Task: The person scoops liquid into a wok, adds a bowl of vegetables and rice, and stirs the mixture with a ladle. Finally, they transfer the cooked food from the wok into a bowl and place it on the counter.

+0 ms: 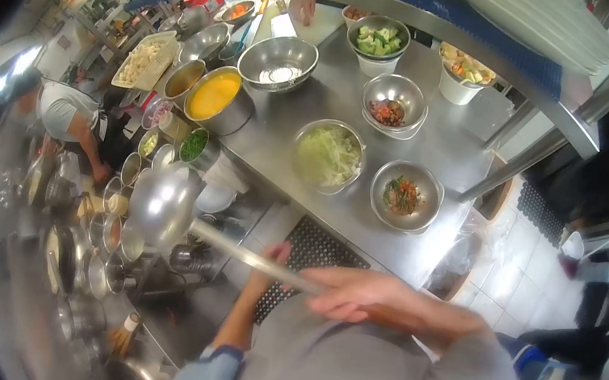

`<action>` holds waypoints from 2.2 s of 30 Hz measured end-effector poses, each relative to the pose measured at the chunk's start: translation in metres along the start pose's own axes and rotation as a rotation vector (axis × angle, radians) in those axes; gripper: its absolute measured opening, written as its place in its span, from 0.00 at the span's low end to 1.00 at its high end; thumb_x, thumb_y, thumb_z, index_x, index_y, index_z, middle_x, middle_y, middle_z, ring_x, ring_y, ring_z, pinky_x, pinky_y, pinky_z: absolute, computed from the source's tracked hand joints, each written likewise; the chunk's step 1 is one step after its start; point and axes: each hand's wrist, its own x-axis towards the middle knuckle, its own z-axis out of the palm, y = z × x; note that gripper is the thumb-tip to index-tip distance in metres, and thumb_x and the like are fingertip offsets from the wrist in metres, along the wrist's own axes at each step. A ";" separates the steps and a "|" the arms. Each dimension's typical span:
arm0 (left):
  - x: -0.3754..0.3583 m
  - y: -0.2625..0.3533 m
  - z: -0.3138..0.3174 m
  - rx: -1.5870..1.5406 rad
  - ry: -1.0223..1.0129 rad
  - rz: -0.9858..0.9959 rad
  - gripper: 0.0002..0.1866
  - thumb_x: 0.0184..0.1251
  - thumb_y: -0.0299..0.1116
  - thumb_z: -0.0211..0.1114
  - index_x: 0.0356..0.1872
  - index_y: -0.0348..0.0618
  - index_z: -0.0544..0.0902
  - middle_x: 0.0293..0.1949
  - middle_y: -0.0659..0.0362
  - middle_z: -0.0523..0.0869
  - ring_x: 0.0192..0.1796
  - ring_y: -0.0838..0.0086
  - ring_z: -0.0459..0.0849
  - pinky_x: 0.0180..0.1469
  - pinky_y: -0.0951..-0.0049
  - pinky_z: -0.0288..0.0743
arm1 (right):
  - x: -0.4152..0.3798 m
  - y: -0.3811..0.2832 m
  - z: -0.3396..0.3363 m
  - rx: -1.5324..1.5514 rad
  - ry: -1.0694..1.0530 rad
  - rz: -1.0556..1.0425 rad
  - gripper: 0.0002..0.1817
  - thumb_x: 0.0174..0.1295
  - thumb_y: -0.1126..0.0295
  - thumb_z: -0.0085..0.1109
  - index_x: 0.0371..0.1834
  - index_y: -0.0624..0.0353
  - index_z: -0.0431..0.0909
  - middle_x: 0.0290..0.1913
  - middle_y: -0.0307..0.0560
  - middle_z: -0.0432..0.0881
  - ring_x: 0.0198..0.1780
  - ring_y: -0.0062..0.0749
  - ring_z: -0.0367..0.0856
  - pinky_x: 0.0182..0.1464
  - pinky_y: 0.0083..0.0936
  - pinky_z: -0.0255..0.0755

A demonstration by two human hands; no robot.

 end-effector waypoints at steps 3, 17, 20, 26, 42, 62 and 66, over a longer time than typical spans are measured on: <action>0.114 0.038 0.004 0.234 0.112 0.143 0.10 0.65 0.35 0.59 0.39 0.39 0.79 0.30 0.54 0.85 0.34 0.67 0.84 0.37 0.68 0.75 | -0.039 0.012 -0.017 0.087 0.198 -0.240 0.31 0.62 0.74 0.54 0.69 0.62 0.54 0.23 0.34 0.63 0.13 0.09 0.56 0.10 0.10 0.51; 0.201 0.102 0.010 -0.318 0.028 -0.245 0.11 0.59 0.27 0.58 0.40 0.31 0.77 0.32 0.51 0.83 0.29 0.68 0.84 0.23 0.69 0.80 | -0.032 -0.066 -0.038 0.140 0.381 -0.637 0.31 0.62 0.77 0.51 0.69 0.62 0.53 0.23 0.39 0.65 0.11 0.12 0.55 0.06 0.12 0.47; 0.201 0.114 -0.014 -0.639 -0.043 -0.289 0.11 0.59 0.25 0.57 0.42 0.34 0.77 0.32 0.58 0.81 0.29 0.73 0.82 0.24 0.71 0.80 | 0.003 -0.113 -0.042 0.146 0.310 -0.603 0.30 0.63 0.78 0.49 0.69 0.62 0.53 0.24 0.37 0.63 0.12 0.09 0.55 0.06 0.12 0.50; 0.200 0.111 -0.103 -0.726 -0.084 -0.235 0.13 0.57 0.25 0.59 0.44 0.38 0.78 0.31 0.65 0.80 0.29 0.82 0.77 0.29 0.81 0.74 | 0.118 -0.231 -0.033 -0.013 0.398 -0.464 0.23 0.66 0.77 0.45 0.65 0.64 0.58 0.27 0.35 0.63 0.16 0.08 0.58 0.09 0.08 0.50; 0.171 0.023 -0.332 -0.669 0.264 -0.496 0.21 0.48 0.18 0.58 0.48 0.32 0.79 0.41 0.59 0.84 0.41 0.78 0.81 0.46 0.79 0.74 | 0.326 -0.372 -0.067 -0.826 0.659 0.098 0.20 0.63 0.74 0.52 0.59 0.63 0.66 0.25 0.34 0.68 0.17 0.13 0.65 0.14 0.15 0.64; 0.208 -0.006 -0.362 -0.874 0.322 -0.504 0.20 0.48 0.13 0.57 0.47 0.31 0.78 0.42 0.55 0.84 0.41 0.74 0.83 0.45 0.77 0.76 | 0.365 -0.407 -0.054 -0.399 0.655 0.250 0.24 0.63 0.73 0.52 0.62 0.64 0.62 0.23 0.34 0.64 0.17 0.14 0.63 0.13 0.15 0.62; 0.207 -0.001 -0.364 -0.868 0.353 -0.507 0.20 0.48 0.14 0.58 0.46 0.32 0.78 0.41 0.55 0.84 0.39 0.76 0.83 0.42 0.79 0.77 | 0.366 -0.408 -0.052 -0.419 0.680 0.228 0.08 0.63 0.69 0.54 0.36 0.60 0.67 0.22 0.36 0.67 0.17 0.16 0.64 0.15 0.18 0.61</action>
